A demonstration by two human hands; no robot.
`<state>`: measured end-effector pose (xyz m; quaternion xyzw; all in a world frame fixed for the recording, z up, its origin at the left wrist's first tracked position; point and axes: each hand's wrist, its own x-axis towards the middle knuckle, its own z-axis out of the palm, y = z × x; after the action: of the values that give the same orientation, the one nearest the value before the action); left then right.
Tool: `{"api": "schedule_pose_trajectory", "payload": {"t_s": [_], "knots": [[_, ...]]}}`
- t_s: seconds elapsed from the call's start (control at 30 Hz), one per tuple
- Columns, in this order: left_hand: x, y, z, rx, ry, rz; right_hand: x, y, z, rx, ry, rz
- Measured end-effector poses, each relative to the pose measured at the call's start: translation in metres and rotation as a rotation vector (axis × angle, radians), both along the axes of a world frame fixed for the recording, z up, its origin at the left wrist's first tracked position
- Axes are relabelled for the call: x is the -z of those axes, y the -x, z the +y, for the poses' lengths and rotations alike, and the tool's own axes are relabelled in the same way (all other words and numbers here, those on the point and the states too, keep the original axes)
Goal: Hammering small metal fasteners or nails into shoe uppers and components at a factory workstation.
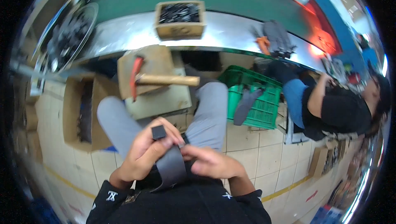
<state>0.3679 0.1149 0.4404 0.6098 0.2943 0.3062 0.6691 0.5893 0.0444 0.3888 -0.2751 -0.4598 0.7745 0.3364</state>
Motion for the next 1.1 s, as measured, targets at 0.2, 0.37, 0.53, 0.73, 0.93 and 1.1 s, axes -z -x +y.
{"api": "schedule_pose_trajectory", "payload": {"t_s": [0.2, 0.37, 0.53, 0.73, 0.93, 1.1], "knots": [[0.013, -0.084, 0.049, -0.254, -0.745, 0.245, 0.031, -0.027, -0.013, 0.823, 0.047, -0.084], [-0.02, -0.115, 0.053, 0.491, -0.016, -0.376, 0.128, -0.138, -0.001, 1.286, 0.005, -0.311], [-0.056, -0.131, 0.041, 0.974, 0.337, -0.969, 0.219, -0.229, 0.034, 1.091, 0.0, -1.571], [-0.049, -0.114, 0.065, 0.845, 0.262, -1.292, 0.1, -0.276, 0.17, 1.457, -0.481, -1.255], [-0.003, -0.076, 0.065, 0.21, 0.171, -1.13, 0.108, -0.395, 0.254, 1.154, -0.496, -1.689], [-0.007, -0.049, 0.063, 0.164, 0.071, -1.003, 0.067, -0.377, 0.292, 0.818, -0.027, -1.497]]}}
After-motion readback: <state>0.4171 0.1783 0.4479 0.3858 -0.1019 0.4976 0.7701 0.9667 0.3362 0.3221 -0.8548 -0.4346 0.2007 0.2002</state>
